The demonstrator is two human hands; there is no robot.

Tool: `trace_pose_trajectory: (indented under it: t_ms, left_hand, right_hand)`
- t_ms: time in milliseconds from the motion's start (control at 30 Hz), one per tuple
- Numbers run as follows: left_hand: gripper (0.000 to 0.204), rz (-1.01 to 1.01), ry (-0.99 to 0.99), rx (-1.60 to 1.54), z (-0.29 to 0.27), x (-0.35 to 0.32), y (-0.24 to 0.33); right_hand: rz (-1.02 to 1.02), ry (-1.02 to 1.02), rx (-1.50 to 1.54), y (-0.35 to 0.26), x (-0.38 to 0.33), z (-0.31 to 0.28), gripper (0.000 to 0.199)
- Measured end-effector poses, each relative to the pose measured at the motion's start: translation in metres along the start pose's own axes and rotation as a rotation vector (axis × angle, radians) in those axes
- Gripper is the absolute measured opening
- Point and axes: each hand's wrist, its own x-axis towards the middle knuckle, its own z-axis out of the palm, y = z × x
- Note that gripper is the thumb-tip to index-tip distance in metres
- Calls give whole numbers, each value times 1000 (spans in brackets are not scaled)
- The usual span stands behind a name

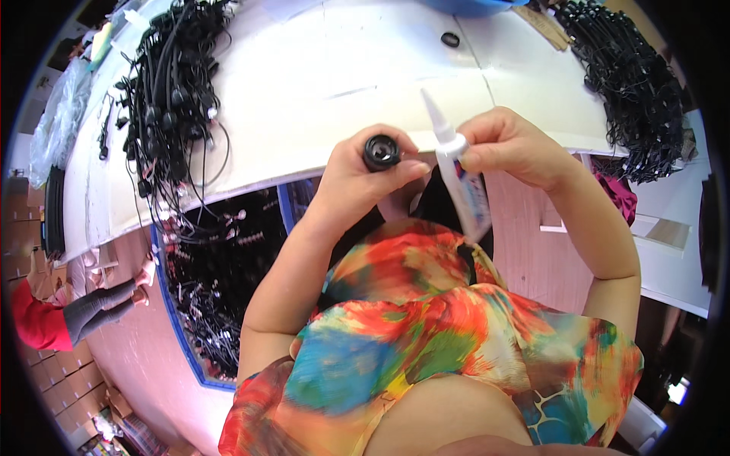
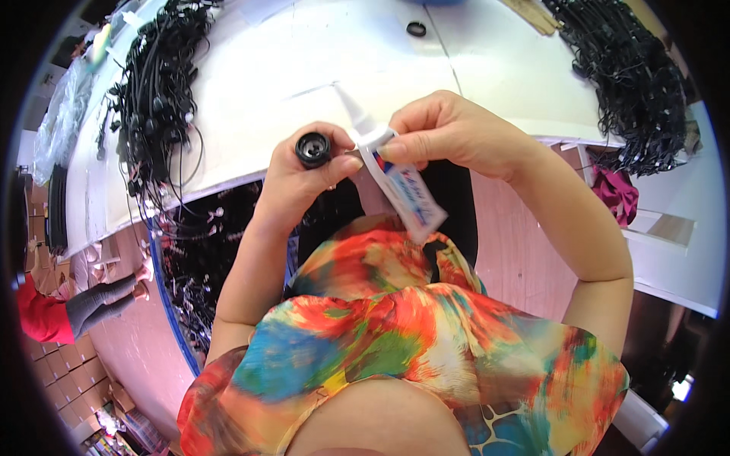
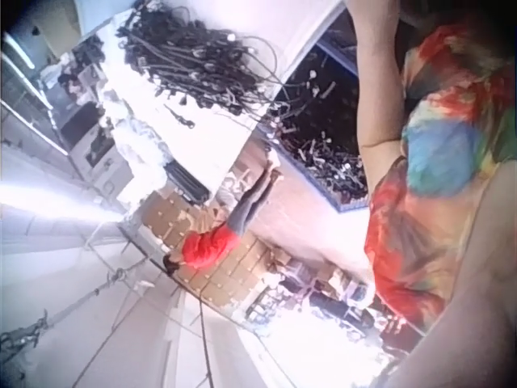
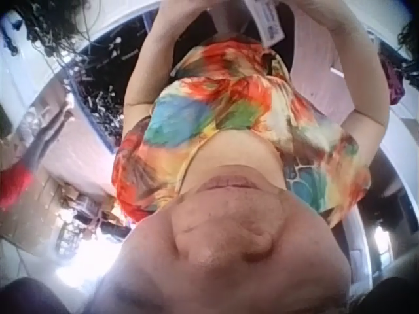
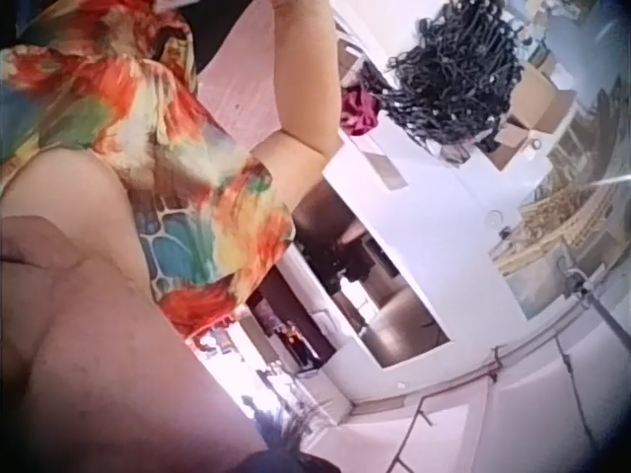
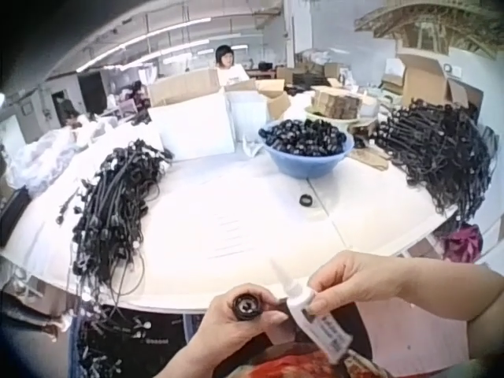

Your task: The person assembles electronic components by applying adhesive from a tube to small components and attaching them to wires, then securing the connections with plastic housings.

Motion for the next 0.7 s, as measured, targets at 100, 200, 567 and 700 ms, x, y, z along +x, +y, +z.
trace_pose_trajectory:
  t_ms: [100, 200, 567, 700]
  left_hand:
    - [27, 51, 55, 158, -2, -3, 3]
    - [44, 84, 2, 43, -10, -12, 6]
    - [39, 381, -36, -171, -9, -16, 40]
    - [62, 465, 51, -149, 16, -3, 35]
  right_hand:
    - [-122, 228, -193, -8, 25, -17, 23]
    - [-25, 339, -372, -6, 64, -44, 25]
    - [0, -51, -747, 1, 16, 24, 30]
    - [-75, -48, -514, 106, 45, 47, 73]
